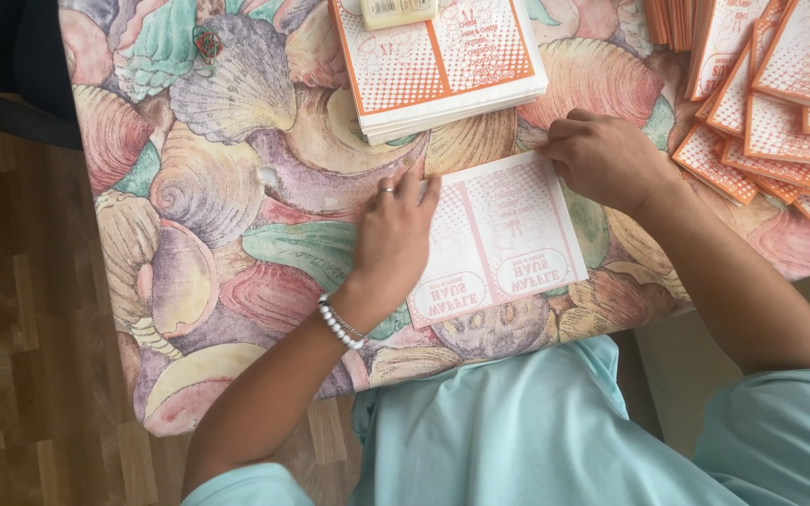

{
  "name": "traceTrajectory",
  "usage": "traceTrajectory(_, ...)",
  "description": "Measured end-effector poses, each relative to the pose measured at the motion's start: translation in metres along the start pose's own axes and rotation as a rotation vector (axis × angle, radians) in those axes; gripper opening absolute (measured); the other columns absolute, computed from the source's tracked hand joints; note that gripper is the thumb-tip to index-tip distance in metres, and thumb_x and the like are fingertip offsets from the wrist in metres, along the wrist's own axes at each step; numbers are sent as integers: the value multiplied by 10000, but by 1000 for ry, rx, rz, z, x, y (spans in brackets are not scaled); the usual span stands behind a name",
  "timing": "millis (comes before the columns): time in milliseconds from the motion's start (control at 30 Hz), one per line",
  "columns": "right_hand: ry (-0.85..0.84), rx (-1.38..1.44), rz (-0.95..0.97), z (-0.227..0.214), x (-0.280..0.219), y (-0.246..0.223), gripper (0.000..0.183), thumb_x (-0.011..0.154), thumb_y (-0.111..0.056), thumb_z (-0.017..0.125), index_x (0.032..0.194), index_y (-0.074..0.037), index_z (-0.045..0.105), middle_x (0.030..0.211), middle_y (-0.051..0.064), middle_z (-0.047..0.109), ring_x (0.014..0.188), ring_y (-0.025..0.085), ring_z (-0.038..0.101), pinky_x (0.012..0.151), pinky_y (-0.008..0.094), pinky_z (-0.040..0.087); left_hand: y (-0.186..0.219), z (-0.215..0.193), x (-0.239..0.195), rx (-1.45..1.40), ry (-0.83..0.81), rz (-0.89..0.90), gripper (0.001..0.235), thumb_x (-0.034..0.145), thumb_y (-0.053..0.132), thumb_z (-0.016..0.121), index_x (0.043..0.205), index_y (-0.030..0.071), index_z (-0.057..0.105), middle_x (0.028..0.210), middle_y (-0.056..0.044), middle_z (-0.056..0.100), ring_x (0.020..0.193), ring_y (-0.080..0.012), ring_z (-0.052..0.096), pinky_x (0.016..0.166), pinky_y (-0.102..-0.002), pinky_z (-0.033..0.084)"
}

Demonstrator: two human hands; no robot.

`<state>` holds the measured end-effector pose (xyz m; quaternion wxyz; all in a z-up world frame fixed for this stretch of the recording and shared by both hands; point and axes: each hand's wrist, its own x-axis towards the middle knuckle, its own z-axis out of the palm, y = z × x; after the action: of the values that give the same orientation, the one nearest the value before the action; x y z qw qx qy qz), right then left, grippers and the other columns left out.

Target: Folding and creasing paper bags on a table at a steady pace.

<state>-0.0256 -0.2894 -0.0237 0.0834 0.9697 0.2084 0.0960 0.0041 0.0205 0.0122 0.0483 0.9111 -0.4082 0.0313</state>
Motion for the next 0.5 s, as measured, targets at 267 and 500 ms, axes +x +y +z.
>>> traceTrajectory(267,75,134,-30,-23,45,-66,257,922,-58,533,937,-126,780,931,-2,695,970,135,666,815,232,580,3,12,-10,178,151,38,440,889,38,600,1328,64,621,991,-107,568,909,-250,615,720,-341,579)
traceTrajectory(500,222,167,-5,21,33,-66,210,865,-75,548,855,-114,754,859,11,648,862,180,664,700,264,572,-6,33,-11,192,187,63,410,862,15,567,1268,-5,617,959,-120,550,847,-253,597,719,-346,527)
